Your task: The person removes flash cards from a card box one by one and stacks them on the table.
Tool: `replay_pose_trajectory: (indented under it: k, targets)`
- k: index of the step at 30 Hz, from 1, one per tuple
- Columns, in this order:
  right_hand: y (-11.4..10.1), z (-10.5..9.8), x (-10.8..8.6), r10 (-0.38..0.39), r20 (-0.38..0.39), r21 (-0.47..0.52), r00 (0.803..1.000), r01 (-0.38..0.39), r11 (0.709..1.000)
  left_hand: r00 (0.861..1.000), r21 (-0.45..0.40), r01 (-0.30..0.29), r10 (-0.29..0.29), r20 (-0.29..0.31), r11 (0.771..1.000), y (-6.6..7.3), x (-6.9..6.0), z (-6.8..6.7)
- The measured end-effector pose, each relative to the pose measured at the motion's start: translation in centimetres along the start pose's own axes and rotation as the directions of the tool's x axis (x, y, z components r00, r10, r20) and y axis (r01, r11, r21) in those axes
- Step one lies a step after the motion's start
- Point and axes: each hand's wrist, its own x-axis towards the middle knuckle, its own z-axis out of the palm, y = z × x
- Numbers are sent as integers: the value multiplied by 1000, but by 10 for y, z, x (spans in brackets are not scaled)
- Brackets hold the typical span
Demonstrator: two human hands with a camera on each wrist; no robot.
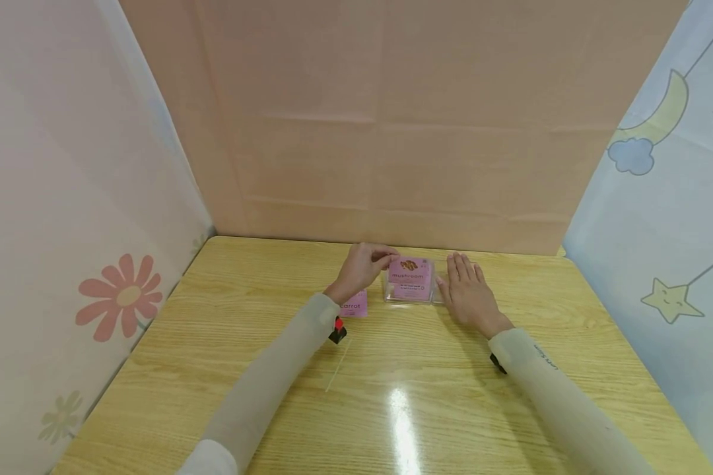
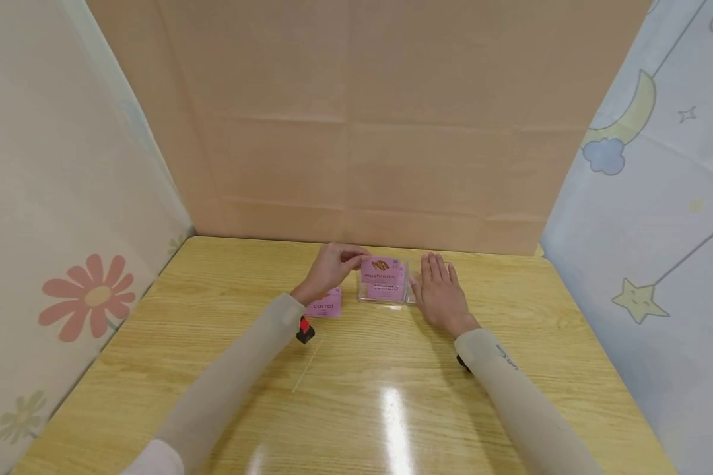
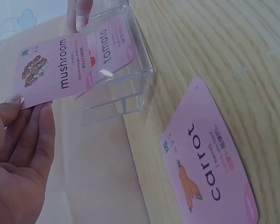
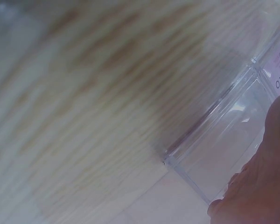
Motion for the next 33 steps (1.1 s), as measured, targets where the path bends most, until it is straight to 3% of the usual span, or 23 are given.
replay_pose_trajectory:
  k: [10, 22, 33]
  targets:
    - [-1, 0, -1, -1, -8, 13, 1000, 1, 1000, 998, -99, 59, -61, -19, 993, 2, -4, -7]
    - [-1, 0, 0, 7, 7, 3, 1000, -7, 1000, 998, -162, 60, -63, -13, 985, -8, -6, -21]
    - [2, 1, 2, 5, 19, 2, 1000, -5, 1000, 990, -209, 129, -136, -21, 969, -14, -14, -32]
